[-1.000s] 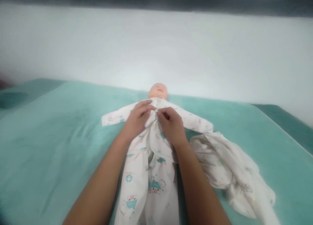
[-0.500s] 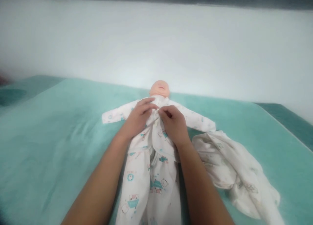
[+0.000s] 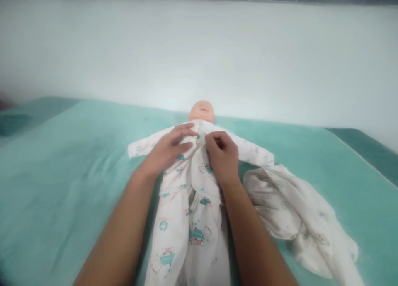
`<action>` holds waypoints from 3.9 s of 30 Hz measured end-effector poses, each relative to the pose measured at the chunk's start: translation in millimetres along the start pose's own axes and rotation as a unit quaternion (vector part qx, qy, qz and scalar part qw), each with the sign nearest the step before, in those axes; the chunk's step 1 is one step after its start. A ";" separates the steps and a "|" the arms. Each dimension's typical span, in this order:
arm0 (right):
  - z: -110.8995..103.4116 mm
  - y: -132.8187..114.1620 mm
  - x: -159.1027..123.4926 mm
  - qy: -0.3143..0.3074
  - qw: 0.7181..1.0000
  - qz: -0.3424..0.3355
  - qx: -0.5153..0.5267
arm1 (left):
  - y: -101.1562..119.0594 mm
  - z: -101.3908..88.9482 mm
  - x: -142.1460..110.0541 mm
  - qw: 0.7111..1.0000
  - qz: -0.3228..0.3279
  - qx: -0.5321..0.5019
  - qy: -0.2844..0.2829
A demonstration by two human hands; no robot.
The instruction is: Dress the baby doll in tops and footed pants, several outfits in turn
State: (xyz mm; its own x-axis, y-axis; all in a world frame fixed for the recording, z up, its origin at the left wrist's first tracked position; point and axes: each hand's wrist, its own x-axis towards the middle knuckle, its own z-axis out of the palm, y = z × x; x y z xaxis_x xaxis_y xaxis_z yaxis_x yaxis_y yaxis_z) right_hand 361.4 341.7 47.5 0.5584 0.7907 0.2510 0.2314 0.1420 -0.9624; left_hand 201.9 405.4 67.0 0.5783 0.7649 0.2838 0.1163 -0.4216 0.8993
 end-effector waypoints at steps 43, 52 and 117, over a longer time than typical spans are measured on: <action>-16.1 -2.4 2.6 -0.233 0.962 -0.018 0.140 | 8.1 -8.8 -3.6 0.997 0.038 0.030 -0.054; -8.1 -2.3 5.0 -0.039 0.960 -0.002 0.277 | -0.6 -11.0 -1.3 0.975 -0.026 -0.199 0.099; -46.4 -14.9 16.5 -0.048 0.992 0.115 0.015 | -34.9 -10.0 6.1 0.945 0.030 0.306 0.112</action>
State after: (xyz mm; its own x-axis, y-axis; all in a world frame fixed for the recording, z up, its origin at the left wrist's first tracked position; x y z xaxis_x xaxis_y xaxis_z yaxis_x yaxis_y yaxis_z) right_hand 404.2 325.0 70.8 0.5151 0.8570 0.0155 0.0823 -0.0314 -0.9961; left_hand 193.3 429.7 40.7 0.4211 0.7853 0.4538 0.5727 -0.6182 0.5383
